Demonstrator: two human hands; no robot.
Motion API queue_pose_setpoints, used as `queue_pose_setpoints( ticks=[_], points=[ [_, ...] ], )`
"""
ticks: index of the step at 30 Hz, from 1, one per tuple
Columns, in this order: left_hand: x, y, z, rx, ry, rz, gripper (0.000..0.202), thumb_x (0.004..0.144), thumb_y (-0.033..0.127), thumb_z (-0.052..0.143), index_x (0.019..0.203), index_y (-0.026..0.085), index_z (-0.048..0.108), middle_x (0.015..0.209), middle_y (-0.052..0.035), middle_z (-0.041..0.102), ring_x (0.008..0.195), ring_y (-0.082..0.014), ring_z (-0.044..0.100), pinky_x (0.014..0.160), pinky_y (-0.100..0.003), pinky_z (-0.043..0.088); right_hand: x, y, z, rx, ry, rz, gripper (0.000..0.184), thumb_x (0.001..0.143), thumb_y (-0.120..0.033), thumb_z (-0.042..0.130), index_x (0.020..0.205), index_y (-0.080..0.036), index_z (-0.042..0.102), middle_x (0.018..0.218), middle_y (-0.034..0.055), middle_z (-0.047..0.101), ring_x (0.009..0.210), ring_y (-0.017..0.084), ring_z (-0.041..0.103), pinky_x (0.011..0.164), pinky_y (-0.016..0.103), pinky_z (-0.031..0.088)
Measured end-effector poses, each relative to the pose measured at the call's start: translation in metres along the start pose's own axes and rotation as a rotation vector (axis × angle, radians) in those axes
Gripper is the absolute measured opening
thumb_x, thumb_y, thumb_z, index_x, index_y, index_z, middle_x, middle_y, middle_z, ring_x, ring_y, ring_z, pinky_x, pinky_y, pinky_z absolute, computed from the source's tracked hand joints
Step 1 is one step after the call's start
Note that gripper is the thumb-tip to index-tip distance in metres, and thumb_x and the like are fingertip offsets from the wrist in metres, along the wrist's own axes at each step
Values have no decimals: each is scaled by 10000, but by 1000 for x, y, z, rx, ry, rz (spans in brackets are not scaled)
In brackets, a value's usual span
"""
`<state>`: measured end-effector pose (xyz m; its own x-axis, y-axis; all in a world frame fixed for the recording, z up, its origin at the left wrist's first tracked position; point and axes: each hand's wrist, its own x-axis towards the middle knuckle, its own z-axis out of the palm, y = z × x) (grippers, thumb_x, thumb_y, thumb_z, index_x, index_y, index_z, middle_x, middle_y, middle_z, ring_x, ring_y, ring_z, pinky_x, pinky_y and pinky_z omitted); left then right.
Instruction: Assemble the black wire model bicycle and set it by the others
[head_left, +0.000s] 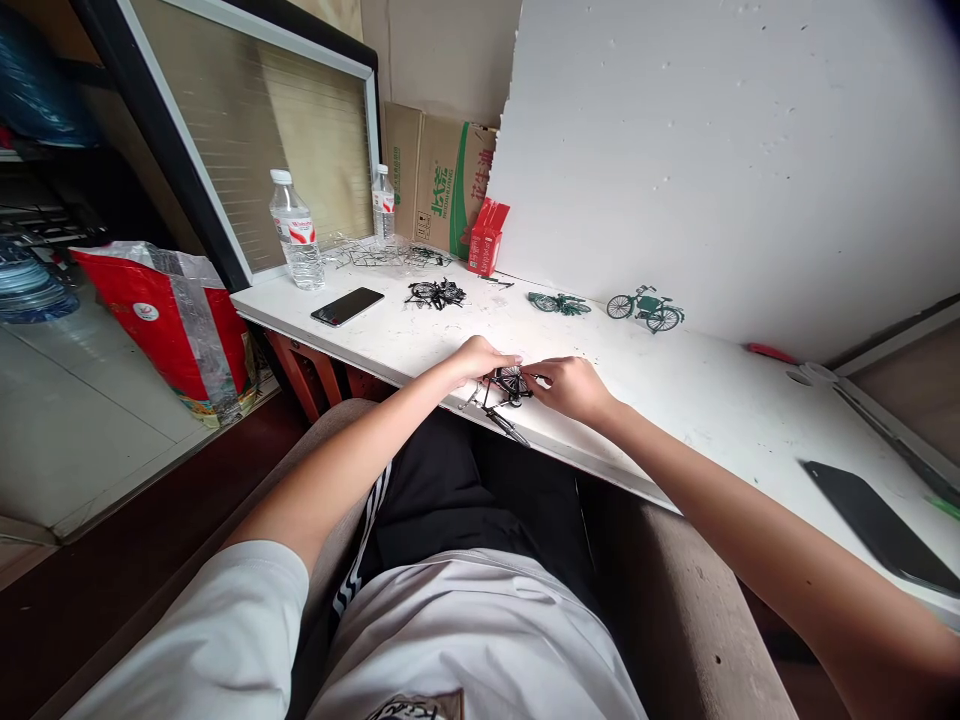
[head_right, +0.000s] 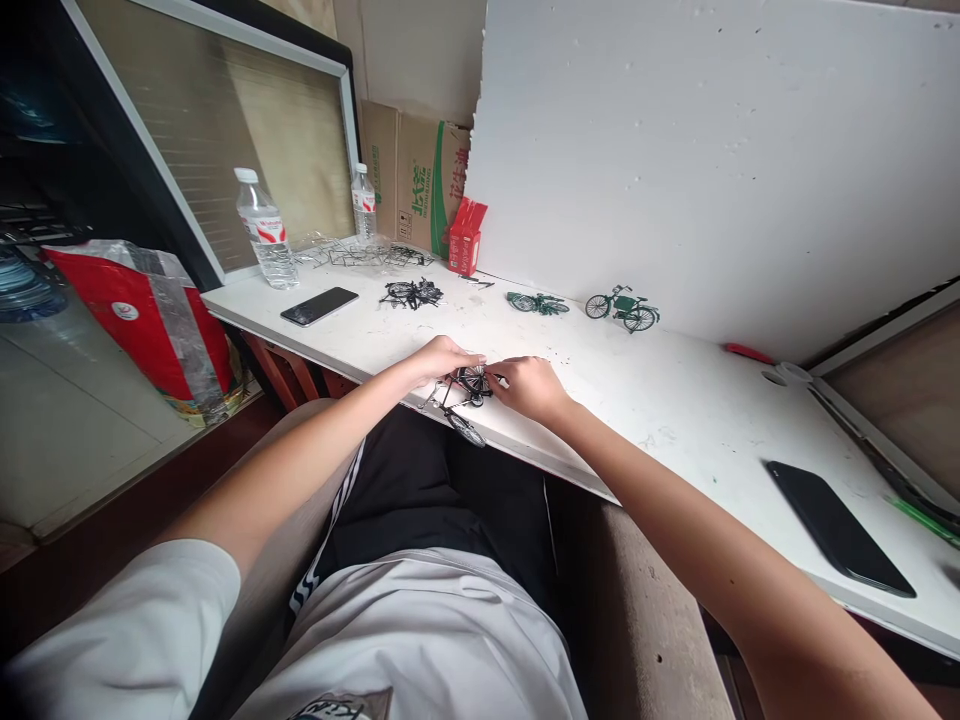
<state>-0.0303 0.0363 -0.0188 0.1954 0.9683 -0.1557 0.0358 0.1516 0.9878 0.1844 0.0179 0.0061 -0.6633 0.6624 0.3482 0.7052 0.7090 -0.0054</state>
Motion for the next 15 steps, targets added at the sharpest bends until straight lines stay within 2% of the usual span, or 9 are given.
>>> queue_pose_setpoints(
  ticks=[7,12,15],
  points=[
    [4,-3,-1,46,10,-5,521,614,523,1003,770,80,778,713,-95,734,648,-227,724,592,-337,626,-1,-1,-1,-30,-11,-14,368,1050,-326,506,1070,-218,857,869,70,831,697,211,703,647,298,405],
    [1,0,0,52,31,1,498,623,501,1004,722,76,764,601,-51,660,585,-199,679,564,-322,604,-3,0,1,-37,1,-12,377,1055,-325,499,1095,-217,858,860,72,830,677,206,693,641,298,402],
    [-2,3,1,35,29,-11,469,636,466,1005,731,73,768,616,-57,678,588,-192,679,568,-312,597,-3,0,2,-37,4,-5,371,1049,-324,506,1093,-219,859,853,73,828,678,208,695,634,297,394]
  ],
)
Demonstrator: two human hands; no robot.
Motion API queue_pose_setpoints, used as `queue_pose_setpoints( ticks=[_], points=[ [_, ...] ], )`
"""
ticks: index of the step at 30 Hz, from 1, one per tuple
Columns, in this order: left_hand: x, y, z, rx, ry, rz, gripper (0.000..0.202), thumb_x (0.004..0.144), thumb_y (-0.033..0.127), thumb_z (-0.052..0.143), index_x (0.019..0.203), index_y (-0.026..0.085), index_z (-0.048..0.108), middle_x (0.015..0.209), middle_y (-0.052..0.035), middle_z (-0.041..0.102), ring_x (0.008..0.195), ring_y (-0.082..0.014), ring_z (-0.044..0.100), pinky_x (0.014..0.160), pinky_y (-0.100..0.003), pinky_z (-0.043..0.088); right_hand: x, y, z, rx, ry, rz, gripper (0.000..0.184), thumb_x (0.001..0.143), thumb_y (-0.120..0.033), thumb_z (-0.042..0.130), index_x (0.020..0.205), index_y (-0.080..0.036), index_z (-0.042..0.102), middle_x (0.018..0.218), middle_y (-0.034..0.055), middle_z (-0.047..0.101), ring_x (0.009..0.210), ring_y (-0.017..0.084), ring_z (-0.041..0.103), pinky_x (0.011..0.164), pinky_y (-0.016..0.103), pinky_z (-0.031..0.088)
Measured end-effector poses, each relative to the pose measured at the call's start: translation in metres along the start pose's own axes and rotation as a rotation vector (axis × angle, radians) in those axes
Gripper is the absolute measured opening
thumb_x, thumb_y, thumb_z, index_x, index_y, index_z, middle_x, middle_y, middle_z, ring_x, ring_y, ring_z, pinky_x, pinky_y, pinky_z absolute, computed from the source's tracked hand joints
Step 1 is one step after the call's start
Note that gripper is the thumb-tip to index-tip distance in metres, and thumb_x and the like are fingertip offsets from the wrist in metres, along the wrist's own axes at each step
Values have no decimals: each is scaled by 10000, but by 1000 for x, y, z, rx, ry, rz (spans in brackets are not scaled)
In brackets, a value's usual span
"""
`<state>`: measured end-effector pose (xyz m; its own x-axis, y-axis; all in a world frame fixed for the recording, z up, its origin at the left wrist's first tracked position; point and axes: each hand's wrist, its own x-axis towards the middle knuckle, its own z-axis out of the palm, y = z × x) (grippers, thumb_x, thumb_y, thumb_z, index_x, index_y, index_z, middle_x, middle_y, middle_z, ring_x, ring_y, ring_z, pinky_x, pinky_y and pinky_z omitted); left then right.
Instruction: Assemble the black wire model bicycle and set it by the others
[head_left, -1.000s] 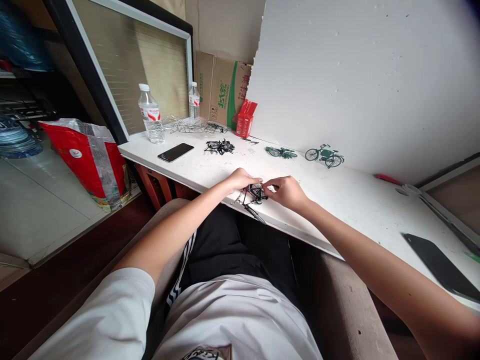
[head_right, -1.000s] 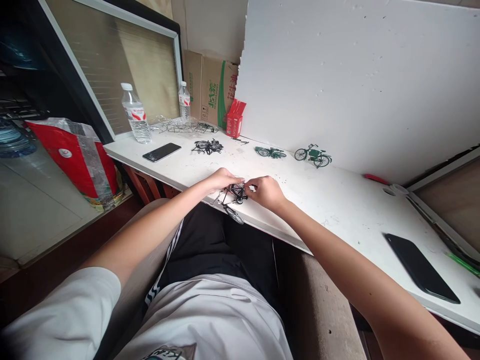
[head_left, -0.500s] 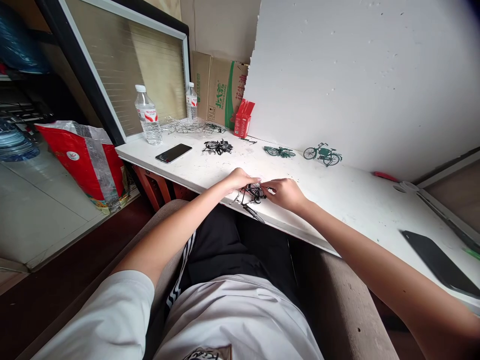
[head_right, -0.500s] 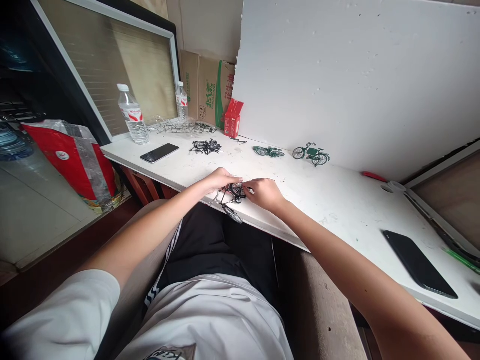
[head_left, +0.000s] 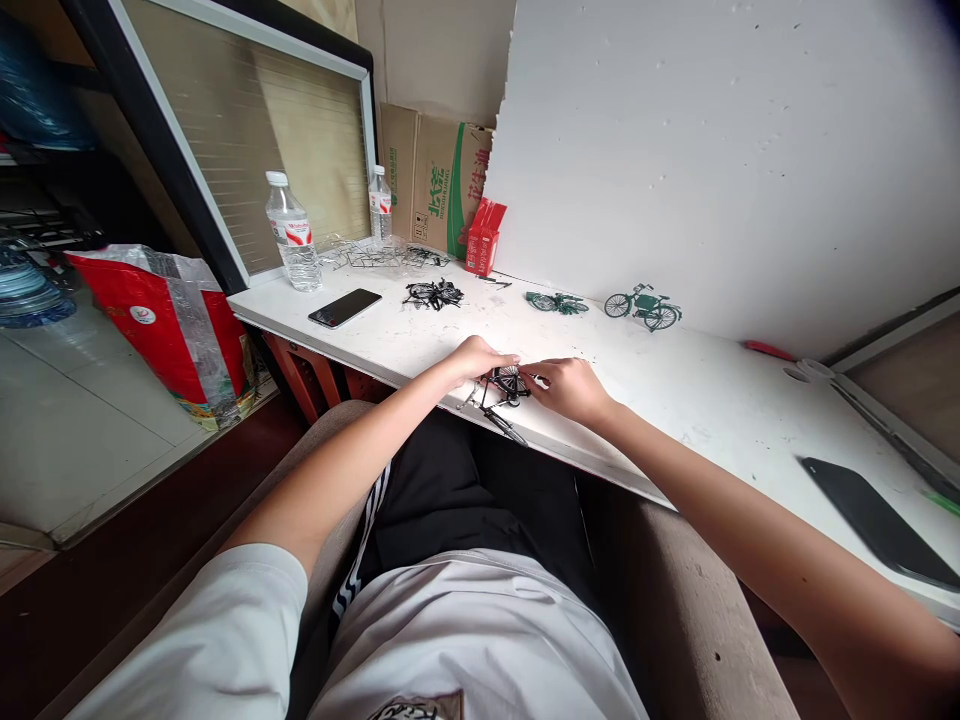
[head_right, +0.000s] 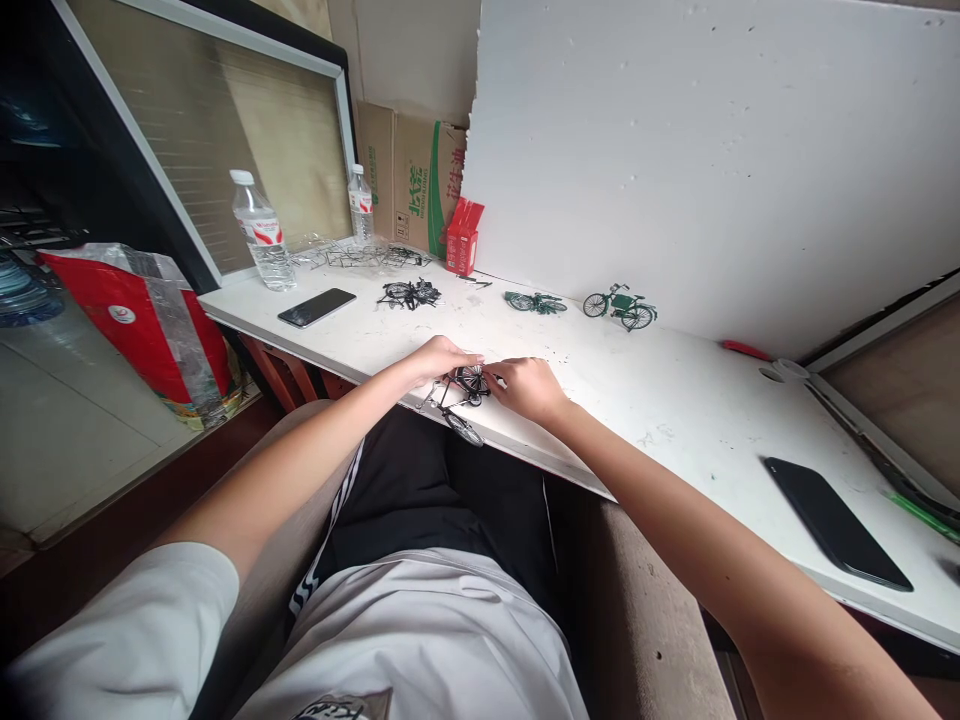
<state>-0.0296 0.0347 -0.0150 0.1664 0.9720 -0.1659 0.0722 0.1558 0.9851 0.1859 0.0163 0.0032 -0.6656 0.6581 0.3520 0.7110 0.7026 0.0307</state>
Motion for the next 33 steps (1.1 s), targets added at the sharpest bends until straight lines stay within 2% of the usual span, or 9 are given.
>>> queue_pose_setpoints(
  ticks=[6,19,26,30,33],
  points=[
    [0,-1,1,-20,-6,-5,435,650,434,1004,745,74,779,677,-82,725,608,-187,693,578,-300,597,0,0,1,26,25,20,362,1042,-326,516,1080,-224,862,842,67,825,675,206,693,635,294,389],
    [6,-5,-1,9,-11,-6,459,648,477,995,755,86,779,775,-105,763,665,-229,737,609,-339,630,-3,1,3,9,21,-34,350,1055,-288,507,1090,-213,847,873,78,825,716,206,706,648,292,390],
    [3,-2,0,32,6,-23,448,640,461,1003,710,93,757,642,-67,692,649,-230,725,604,-328,619,-4,4,4,6,30,-70,347,1050,-287,499,1046,-200,835,906,82,825,736,201,711,639,287,376],
    [1,1,1,7,-14,-19,477,614,466,1014,742,85,758,697,-82,720,697,-233,730,643,-353,643,-4,4,2,35,83,-22,276,993,-289,544,1020,-202,804,899,62,813,675,184,667,616,288,354],
    [3,-1,1,3,-44,-27,498,615,491,1009,763,84,762,766,-109,756,710,-237,740,654,-362,649,-2,7,1,146,111,62,207,902,-281,601,1005,-194,758,757,36,740,608,175,597,614,287,352]
  ],
)
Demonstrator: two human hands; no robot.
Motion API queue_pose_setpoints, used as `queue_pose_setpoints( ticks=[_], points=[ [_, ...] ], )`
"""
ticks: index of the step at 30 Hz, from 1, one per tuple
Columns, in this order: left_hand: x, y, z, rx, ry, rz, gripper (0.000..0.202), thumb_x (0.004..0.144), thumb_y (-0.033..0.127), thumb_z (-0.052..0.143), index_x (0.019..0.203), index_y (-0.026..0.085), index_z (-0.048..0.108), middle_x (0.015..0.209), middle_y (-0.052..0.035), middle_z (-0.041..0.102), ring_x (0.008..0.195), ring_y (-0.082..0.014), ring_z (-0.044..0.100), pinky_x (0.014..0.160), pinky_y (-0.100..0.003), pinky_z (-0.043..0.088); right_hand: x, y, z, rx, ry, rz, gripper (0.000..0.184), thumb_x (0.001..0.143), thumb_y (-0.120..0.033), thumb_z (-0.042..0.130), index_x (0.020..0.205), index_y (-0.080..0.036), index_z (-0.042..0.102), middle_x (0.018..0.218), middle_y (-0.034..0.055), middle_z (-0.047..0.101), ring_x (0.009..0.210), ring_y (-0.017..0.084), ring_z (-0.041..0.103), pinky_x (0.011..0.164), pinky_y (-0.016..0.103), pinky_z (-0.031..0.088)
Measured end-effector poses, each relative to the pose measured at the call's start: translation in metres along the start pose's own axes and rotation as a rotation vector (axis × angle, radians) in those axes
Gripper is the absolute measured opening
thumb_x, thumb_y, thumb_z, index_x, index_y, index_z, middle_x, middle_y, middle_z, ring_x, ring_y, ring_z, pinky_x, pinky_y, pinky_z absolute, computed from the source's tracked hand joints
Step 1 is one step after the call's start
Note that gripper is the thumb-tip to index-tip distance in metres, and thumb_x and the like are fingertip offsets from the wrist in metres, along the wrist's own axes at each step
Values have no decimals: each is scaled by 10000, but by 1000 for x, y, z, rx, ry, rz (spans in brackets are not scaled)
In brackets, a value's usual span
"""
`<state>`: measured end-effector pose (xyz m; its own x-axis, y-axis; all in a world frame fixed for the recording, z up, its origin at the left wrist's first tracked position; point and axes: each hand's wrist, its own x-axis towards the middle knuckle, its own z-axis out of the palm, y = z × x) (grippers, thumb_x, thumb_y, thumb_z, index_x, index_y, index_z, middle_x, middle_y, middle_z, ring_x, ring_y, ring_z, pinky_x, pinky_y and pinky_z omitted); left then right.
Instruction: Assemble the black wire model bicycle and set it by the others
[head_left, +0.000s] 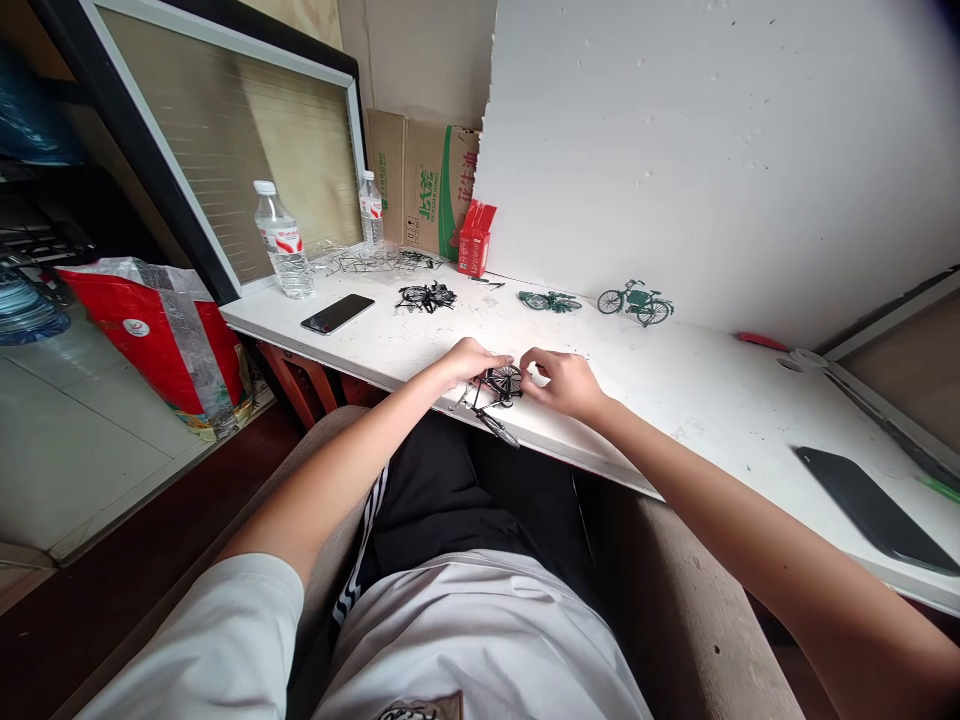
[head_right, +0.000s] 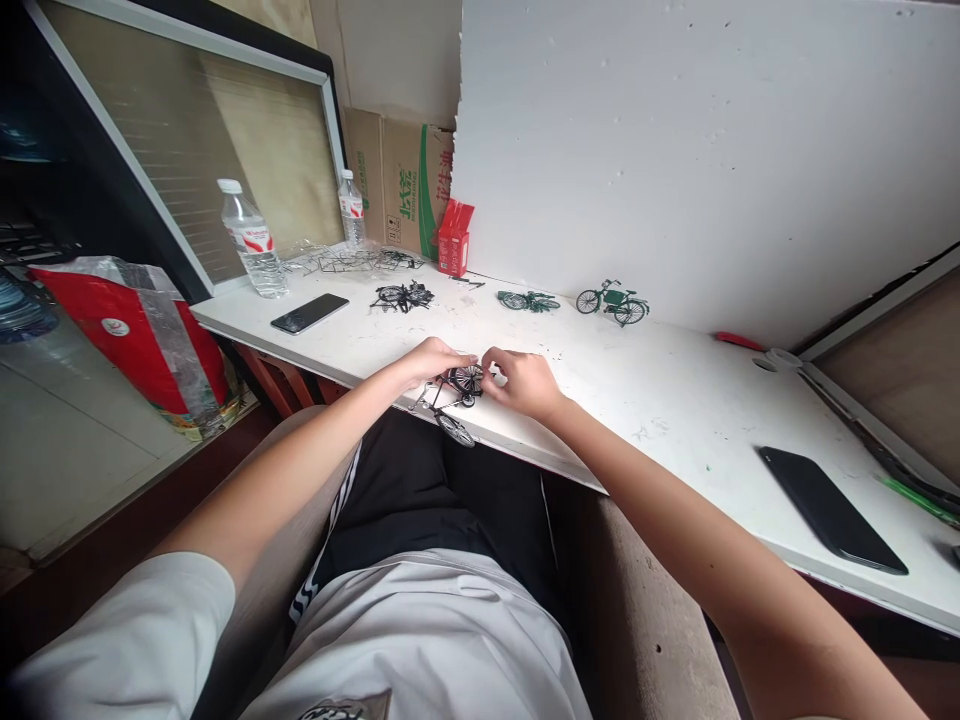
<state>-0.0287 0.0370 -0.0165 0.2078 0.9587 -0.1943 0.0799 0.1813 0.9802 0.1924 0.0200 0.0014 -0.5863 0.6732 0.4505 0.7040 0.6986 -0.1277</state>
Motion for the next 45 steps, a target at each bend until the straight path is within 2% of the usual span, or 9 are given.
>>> queue_pose_setpoints(
  ticks=[8,12,16,21,23,28,34,40,45],
  points=[
    [6,-8,-3,29,0,26,574,594,561,1004,815,82,779,848,-145,789,745,-250,768,655,-346,647,-1,11,11,453,50,190,250,933,-374,578,789,-191,668,691,20,630,599,148,470,619,306,357],
    [3,-6,-3,25,-11,20,594,588,579,1003,816,79,779,808,-137,779,720,-243,763,649,-344,643,-2,10,16,602,84,301,359,896,-526,695,864,-174,760,588,-27,477,561,127,354,569,305,285],
    [1,-4,-4,40,-28,24,610,601,590,994,865,76,797,869,-149,791,746,-241,764,650,-345,641,-3,8,15,701,106,327,389,853,-544,767,938,-166,807,540,-68,355,541,111,282,553,303,262],
    [2,-6,-6,41,-40,29,636,613,602,986,909,68,806,946,-176,801,806,-256,770,672,-347,639,-5,9,14,747,173,343,371,810,-526,826,907,-169,828,731,42,692,562,113,400,526,301,294],
    [2,-6,-6,47,-34,35,640,612,605,985,911,69,807,954,-179,802,823,-258,767,680,-345,637,-7,11,14,744,192,363,369,795,-525,848,894,-170,830,789,65,745,546,107,397,509,302,292],
    [2,-6,-5,53,-18,43,618,595,596,993,882,81,807,914,-161,798,817,-248,754,684,-337,628,-8,16,13,755,220,361,352,766,-515,891,885,-187,842,764,63,766,512,104,400,488,303,301],
    [4,-8,-6,65,-20,50,627,587,620,987,852,84,799,863,-142,784,780,-230,736,663,-331,616,-7,12,11,885,198,391,412,730,-553,929,905,-194,829,890,109,818,672,188,656,554,315,470],
    [5,-10,-6,74,-26,67,637,610,629,974,889,79,814,900,-141,792,764,-225,729,612,-325,609,-6,8,7,980,113,434,525,758,-648,887,977,-187,765,920,107,813,514,103,484,447,276,332],
    [3,-8,-6,50,-45,71,629,608,619,980,876,75,810,906,-156,801,758,-224,742,621,-319,614,-2,12,5,833,95,315,541,786,-703,840,958,-196,765,912,84,782,646,140,553,601,307,441]
  ],
)
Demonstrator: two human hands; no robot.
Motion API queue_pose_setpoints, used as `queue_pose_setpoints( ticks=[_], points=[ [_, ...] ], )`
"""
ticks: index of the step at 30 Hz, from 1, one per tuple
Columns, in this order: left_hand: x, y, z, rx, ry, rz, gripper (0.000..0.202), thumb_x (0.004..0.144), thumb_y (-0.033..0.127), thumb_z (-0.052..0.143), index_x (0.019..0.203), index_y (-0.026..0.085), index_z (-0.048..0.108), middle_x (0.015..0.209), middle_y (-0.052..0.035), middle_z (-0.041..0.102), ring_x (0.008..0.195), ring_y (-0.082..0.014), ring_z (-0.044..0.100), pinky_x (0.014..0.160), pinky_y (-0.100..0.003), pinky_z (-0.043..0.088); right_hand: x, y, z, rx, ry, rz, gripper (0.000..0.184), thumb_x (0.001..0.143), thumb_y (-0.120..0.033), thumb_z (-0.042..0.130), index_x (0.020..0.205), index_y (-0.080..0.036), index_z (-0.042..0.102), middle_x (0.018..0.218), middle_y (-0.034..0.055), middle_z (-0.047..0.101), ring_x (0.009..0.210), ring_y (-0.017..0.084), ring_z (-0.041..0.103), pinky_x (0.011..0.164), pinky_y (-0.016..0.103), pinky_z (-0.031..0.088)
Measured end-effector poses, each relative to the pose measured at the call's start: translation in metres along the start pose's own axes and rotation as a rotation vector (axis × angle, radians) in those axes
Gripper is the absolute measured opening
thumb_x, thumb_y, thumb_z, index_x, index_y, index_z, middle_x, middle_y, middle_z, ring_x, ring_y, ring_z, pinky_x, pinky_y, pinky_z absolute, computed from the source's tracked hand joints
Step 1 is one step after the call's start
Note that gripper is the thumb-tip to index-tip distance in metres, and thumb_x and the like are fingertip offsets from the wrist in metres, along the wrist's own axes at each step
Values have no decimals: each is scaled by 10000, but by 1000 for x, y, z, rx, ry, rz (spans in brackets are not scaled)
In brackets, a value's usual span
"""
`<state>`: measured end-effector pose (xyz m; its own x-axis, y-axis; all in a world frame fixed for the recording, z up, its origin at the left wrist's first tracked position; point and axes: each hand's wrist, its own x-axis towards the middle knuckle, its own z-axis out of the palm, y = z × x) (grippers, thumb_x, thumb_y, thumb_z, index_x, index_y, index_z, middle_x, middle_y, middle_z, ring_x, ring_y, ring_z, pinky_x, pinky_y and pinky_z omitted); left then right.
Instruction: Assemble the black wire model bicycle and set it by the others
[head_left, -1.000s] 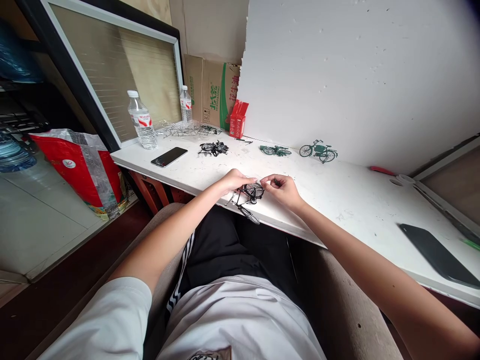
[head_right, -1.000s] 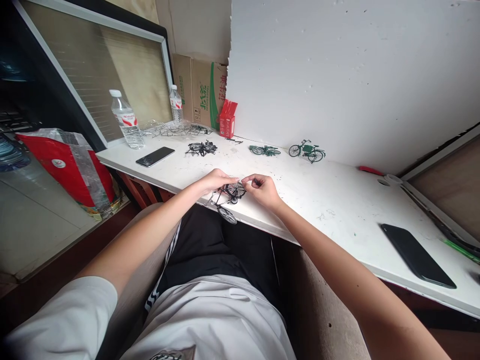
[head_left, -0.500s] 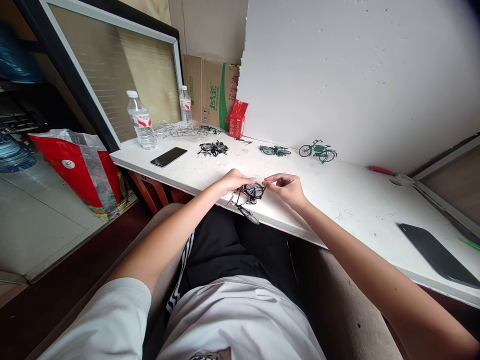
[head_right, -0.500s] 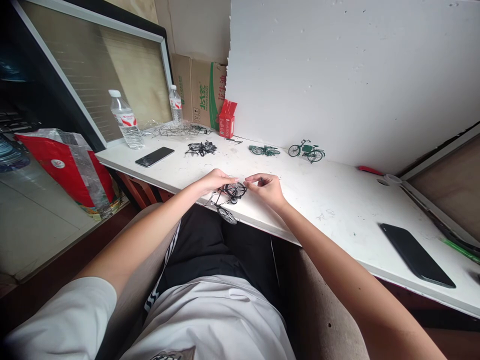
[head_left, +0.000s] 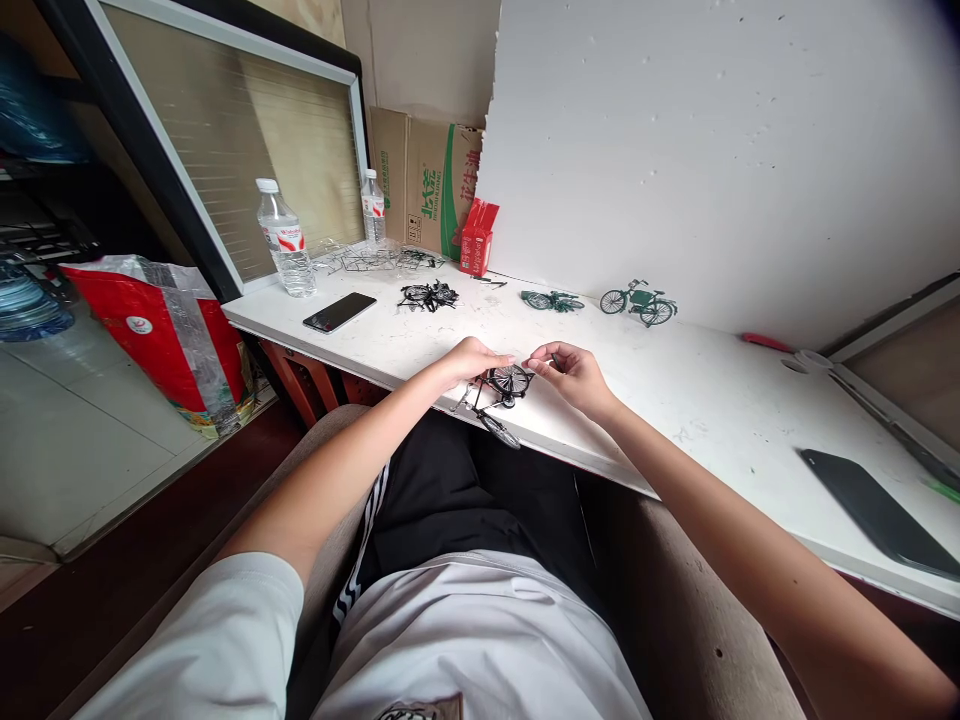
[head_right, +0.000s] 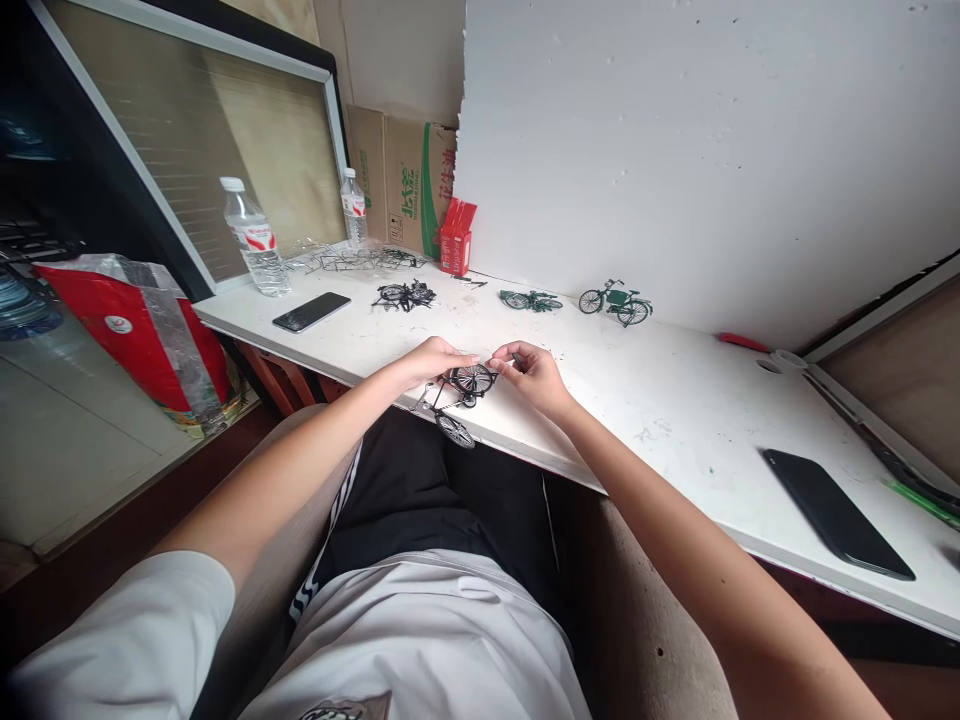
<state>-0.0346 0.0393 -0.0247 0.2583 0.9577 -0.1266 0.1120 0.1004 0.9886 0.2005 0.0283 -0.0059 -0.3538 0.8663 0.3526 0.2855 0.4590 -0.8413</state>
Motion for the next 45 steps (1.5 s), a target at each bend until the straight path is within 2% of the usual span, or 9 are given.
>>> queue_pose_setpoints(
  ticks=[4,11,21,31,36,40,45],
  points=[
    [-1,1,0,-20,-19,1,624,609,619,979,871,78,810,882,-154,804,708,-212,743,619,-315,615,2,-2,-1,-128,-44,-23,580,780,-758,806,915,-194,781,893,80,772,670,153,542,660,332,459],
    [-3,2,2,-42,-9,0,582,642,586,975,865,72,817,837,-144,796,662,-202,724,607,-317,603,4,2,4,-110,-120,-42,609,731,-793,821,888,-204,801,959,115,793,814,226,647,780,395,511],
    [-19,18,10,-35,-17,14,449,735,504,945,733,85,782,698,-98,743,567,-153,653,538,-267,525,3,3,3,-53,-119,-15,619,694,-796,843,879,-206,810,934,110,794,798,224,663,756,388,534],
    [-13,11,11,21,-7,65,473,733,556,929,781,99,821,698,-91,743,561,-157,637,519,-266,499,2,-1,-1,-83,-140,-80,557,723,-778,838,858,-238,825,924,107,783,818,250,683,775,421,540],
    [-16,13,14,39,7,76,416,784,500,906,743,98,804,660,-73,718,544,-141,612,509,-256,478,0,1,-1,-45,-144,-78,556,727,-769,842,864,-231,820,919,106,783,819,245,686,764,413,546],
    [-17,15,16,40,17,65,421,765,503,920,752,98,808,654,-74,722,536,-142,611,505,-255,469,-1,2,0,-52,-133,-73,548,725,-761,849,863,-232,816,916,104,786,814,248,691,757,414,551],
    [-18,14,15,16,11,46,419,757,495,928,752,94,808,680,-89,736,558,-157,639,523,-267,497,-4,0,-4,-127,-154,-137,460,813,-713,812,913,-266,850,976,107,793,865,265,715,774,421,571]
  ],
)
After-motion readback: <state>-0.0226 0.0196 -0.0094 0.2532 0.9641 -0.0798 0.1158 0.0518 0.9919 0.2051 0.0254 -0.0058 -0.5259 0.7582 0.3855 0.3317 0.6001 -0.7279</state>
